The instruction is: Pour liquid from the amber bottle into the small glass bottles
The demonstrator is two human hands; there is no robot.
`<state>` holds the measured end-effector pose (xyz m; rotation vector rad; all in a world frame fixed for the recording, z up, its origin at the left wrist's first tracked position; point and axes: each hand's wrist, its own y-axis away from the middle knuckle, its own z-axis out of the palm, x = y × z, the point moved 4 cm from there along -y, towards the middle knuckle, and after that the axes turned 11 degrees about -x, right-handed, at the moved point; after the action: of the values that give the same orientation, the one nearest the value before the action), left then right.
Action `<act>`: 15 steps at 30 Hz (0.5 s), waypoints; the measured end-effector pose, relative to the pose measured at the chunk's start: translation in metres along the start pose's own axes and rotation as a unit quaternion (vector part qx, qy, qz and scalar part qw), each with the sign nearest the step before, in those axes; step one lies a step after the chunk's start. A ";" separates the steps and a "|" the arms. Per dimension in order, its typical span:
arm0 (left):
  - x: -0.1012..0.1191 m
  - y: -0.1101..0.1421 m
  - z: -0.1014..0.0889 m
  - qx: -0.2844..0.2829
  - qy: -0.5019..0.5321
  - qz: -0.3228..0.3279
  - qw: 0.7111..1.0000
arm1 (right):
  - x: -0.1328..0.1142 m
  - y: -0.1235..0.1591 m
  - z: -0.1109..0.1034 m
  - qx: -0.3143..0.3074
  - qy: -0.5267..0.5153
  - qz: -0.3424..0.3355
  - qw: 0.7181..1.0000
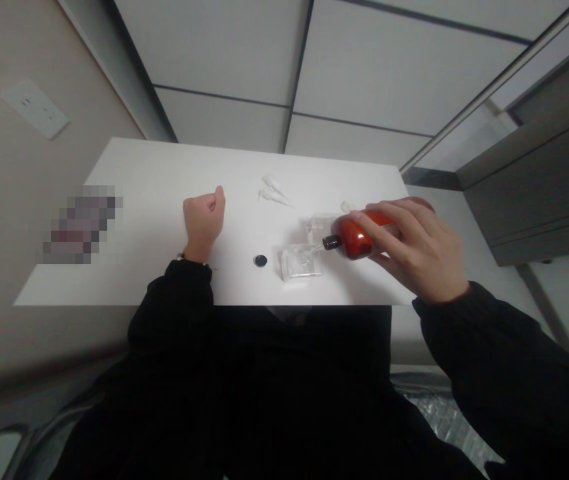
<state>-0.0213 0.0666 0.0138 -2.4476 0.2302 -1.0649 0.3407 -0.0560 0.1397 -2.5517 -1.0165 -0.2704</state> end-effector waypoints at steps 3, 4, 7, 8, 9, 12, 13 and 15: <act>0.000 0.000 0.000 0.004 0.004 0.000 1.000 | -0.002 -0.002 -0.005 0.020 0.017 -0.021 0.999; 0.000 0.000 0.000 0.004 0.003 0.000 1.000 | -0.003 -0.003 -0.006 0.020 0.026 -0.023 0.999; 0.000 0.000 0.001 0.001 -0.003 -0.001 1.000 | -0.003 -0.004 -0.007 0.021 0.052 -0.028 0.998; -0.001 0.000 0.001 0.000 -0.005 -0.001 1.000 | -0.003 -0.004 -0.007 0.023 0.055 -0.026 0.998; -0.001 0.000 0.001 -0.001 -0.007 -0.001 1.000 | -0.003 -0.004 -0.007 0.023 0.056 -0.023 0.998; -0.001 0.000 0.001 -0.004 -0.012 0.001 1.000 | -0.001 -0.003 -0.005 0.016 0.043 -0.015 0.999; -0.001 0.000 0.002 -0.004 -0.013 0.001 1.000 | -0.001 -0.003 -0.004 0.015 0.038 -0.015 0.999; -0.001 -0.001 0.002 -0.005 -0.013 0.000 1.000 | -0.001 -0.002 -0.004 0.022 0.028 -0.016 0.999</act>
<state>-0.0211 0.0682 0.0121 -2.4686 0.2274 -1.0325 0.3386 -0.0564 0.1435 -2.4763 -1.0304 -0.3232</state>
